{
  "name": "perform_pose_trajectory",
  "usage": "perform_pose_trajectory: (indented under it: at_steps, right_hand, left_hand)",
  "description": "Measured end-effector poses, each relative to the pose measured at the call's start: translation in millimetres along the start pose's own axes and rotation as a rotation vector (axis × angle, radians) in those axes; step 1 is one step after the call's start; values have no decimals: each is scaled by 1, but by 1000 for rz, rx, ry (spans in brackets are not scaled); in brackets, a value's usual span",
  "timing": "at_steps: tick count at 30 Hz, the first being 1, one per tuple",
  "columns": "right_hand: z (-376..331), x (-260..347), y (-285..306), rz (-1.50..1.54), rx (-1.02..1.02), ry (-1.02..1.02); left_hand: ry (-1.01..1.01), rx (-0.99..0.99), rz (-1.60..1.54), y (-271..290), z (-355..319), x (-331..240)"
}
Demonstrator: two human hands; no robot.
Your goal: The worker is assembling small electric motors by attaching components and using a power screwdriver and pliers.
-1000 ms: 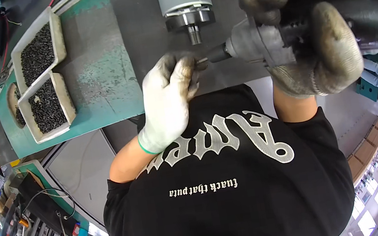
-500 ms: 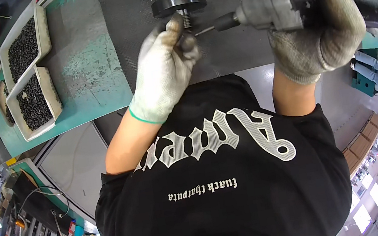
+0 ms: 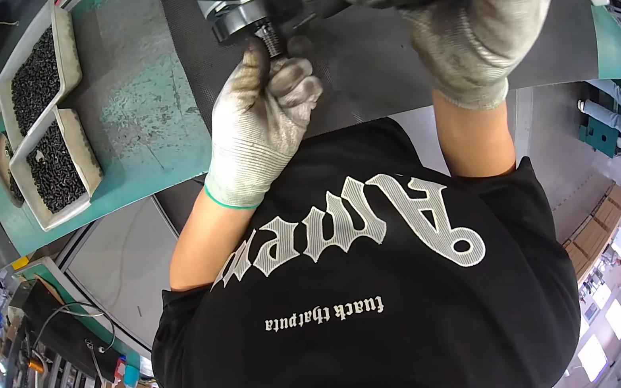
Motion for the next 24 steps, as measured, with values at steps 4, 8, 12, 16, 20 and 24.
perform_pose_trajectory:
  at_steps: [4, 8, 12, 16, 20, 24]
  right_hand:
    - [-2, -8, -3, 52, 57, -47]
    - [-8, -13, -17, -2, 58, -46]
    - [-11, -21, -19, -125, 66, -46]
    - [-1, -28, -1, -31, 224, 3]
    - [-10, -27, -7, -37, 355, -38]
    - [18, -24, 46, -1, 44, -50]
  left_hand:
    - [54, 152, -127, 9, -6, -4]
    - [43, 208, -148, 13, -4, -2]
    - [24, 150, 7, 10, -3, 0]
    - [9, 145, 110, 0, 0, -2]
    - [-47, 187, 172, 3, 2, -3]
    - [-149, 19, 273, -4, -3, -3]
Point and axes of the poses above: each hand's wrist, its own z-axis towards the middle knuckle, its own y-axis out of the back of the hand, x = y × z, the point moved 1 cm from there along z, towards the middle knuckle, and after that the axes turned 13 degrees about z, right-handed, at the moved point
